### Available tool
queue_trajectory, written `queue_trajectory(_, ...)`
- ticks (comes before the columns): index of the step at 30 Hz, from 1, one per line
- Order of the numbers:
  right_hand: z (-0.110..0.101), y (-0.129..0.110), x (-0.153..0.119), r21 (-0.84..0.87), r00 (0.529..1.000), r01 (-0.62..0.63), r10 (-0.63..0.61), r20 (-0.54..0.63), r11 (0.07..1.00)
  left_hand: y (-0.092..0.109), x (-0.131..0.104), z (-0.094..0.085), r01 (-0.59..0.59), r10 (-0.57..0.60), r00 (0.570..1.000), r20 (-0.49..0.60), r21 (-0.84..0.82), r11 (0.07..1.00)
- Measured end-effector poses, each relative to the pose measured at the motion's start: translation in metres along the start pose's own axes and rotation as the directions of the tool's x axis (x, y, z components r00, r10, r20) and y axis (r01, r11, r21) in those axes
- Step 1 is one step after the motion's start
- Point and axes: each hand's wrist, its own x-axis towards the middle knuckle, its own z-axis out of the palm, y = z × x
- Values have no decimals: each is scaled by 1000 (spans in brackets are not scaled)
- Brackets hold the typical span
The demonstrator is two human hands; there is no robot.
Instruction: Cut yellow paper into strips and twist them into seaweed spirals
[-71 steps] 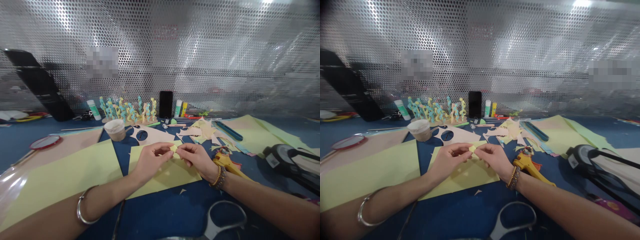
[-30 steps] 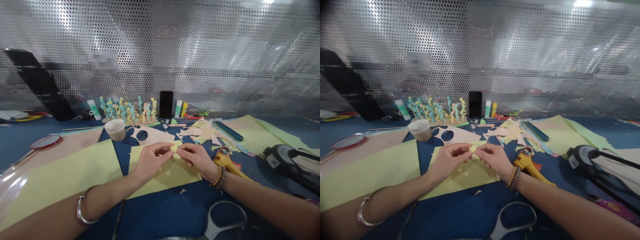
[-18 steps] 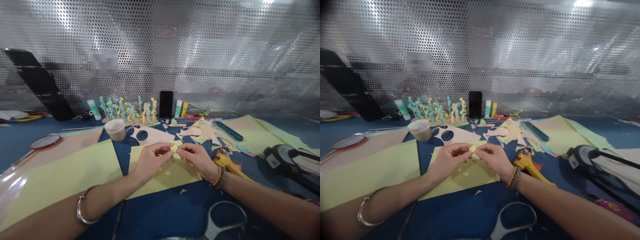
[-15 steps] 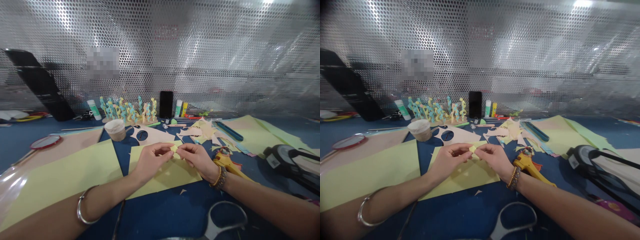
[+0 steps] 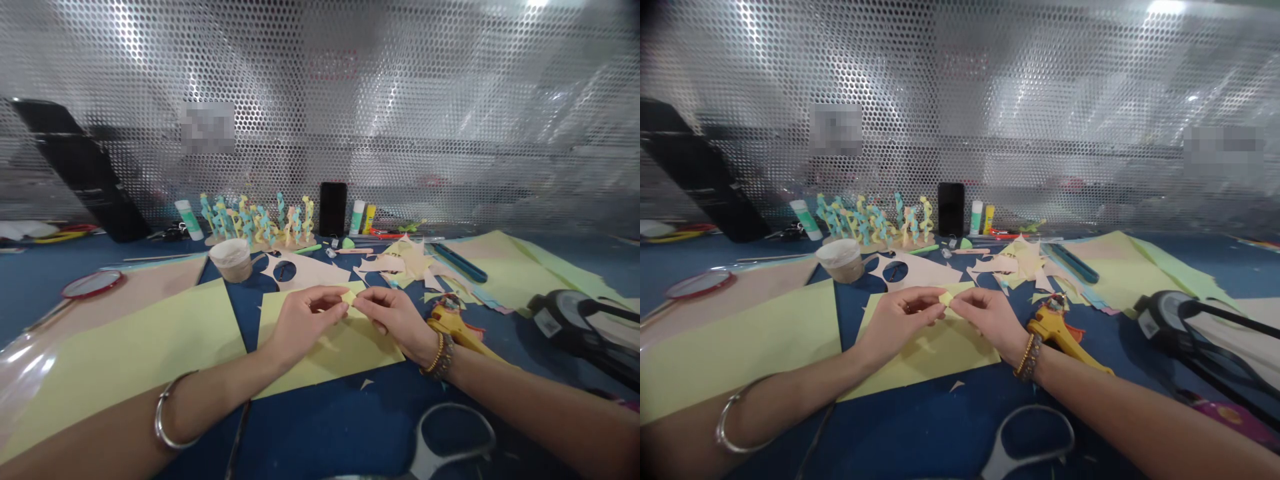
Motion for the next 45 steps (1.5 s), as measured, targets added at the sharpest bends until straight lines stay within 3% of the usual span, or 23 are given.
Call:
queue_trajectory(23,0,1,-1,-12,1000,-6,6,-9,1000,-3,1,-1,4,-3,1000,13,-8,1000)
queue_trajectory(28,1,-1,-1,-9,1000,-9,9,-19,1000,-5,1,0,-57,57,998,-15,-10,998)
queue_trajectory(38,1,-2,-3,-27,1000,-2,3,14,1000,0,-1,1,-70,73,995,-61,60,996)
queue_trajectory(45,1,-2,-3,-50,1000,-1,1,0,999,1,-2,1,-62,64,998,-25,49,997)
